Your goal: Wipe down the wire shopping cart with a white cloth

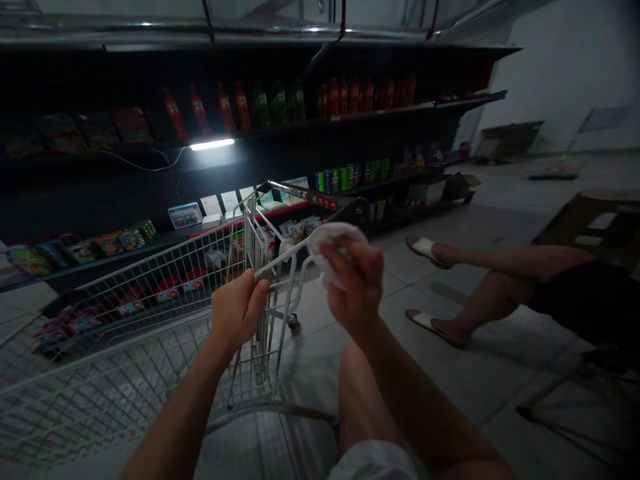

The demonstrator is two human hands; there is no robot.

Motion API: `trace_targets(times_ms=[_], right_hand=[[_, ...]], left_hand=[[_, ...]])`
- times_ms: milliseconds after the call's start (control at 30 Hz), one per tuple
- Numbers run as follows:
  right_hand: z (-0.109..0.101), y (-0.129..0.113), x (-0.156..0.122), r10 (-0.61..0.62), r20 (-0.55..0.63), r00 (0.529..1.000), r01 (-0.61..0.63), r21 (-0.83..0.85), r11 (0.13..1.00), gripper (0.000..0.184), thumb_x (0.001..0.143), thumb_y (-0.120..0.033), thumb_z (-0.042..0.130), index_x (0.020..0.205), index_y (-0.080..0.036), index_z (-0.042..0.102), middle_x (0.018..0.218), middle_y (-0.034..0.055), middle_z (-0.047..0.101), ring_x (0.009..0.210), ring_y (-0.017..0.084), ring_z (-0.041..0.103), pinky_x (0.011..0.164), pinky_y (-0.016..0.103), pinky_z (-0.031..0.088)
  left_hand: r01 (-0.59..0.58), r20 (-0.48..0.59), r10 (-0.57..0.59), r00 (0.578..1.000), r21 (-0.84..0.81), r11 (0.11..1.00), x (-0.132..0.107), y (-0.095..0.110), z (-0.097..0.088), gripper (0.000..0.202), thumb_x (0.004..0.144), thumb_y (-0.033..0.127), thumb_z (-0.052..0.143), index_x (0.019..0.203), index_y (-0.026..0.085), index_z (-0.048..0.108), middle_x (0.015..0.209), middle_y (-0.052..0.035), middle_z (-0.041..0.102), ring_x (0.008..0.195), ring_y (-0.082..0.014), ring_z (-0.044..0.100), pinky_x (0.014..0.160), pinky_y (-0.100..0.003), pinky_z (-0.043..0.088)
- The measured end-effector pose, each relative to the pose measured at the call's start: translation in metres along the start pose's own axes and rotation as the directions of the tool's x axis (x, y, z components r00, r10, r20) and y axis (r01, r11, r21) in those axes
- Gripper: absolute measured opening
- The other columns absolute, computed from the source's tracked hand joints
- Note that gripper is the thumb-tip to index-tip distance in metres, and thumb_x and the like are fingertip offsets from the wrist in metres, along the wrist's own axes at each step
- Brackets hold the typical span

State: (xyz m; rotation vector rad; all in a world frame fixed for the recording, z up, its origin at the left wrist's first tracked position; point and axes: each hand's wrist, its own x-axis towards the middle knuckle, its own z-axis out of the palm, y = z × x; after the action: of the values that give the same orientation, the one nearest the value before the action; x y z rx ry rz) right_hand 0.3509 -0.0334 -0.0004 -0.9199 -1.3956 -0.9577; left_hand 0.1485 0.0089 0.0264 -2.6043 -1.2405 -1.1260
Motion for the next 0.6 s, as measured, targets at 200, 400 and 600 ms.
trace_targets(times_ms=[200, 400, 600], right_hand=[[0.023, -0.018, -0.034, -0.045, 0.141, 0.989, 0.035, 0.077, 0.996, 0.048, 0.092, -0.016, 0.058, 0.136, -0.037, 0.056, 0.118, 0.0017, 0.065, 0.096, 0.018, 0.055, 0.084, 0.033, 0.05], [0.03, -0.055, -0.106, -0.171, 0.295, 0.94, 0.083, 0.29, 0.954, 0.026, 0.09, -0.015, 0.061, 0.112, -0.024, 0.071, 0.11, 0.0022, 0.07, 0.089, 0.016, 0.056, 0.076, 0.031, 0.052], [0.021, -0.044, -0.095, -0.086, 0.135, 0.987, 0.018, 0.44, 0.898, 0.037, 0.099, -0.023, 0.04, 0.127, -0.023, 0.064, 0.116, 0.0078, 0.066, 0.108, 0.018, 0.06, 0.092, 0.037, 0.05]], left_hand=[[-0.034, -0.037, 0.034, 0.999, 0.004, 0.999, 0.0, -0.006, 0.001, 0.047, 0.096, 0.057, 0.024, 0.067, 0.023, 0.041, 0.057, 0.0003, 0.052, 0.052, -0.0143, 0.05, 0.054, -0.027, 0.03], [-0.036, -0.026, 0.034, 0.999, -0.075, 0.997, -0.002, -0.02, -0.005, 0.046, 0.096, 0.053, 0.029, 0.068, 0.022, 0.046, 0.06, 0.0, 0.053, 0.054, -0.0134, 0.049, 0.056, -0.026, 0.034], [0.05, -0.054, -0.062, 0.997, -0.2, 0.979, -0.009, -0.037, -0.015, 0.047, 0.095, 0.057, 0.033, 0.065, 0.023, 0.044, 0.056, 0.0011, 0.051, 0.053, -0.0131, 0.05, 0.054, -0.027, 0.036]])
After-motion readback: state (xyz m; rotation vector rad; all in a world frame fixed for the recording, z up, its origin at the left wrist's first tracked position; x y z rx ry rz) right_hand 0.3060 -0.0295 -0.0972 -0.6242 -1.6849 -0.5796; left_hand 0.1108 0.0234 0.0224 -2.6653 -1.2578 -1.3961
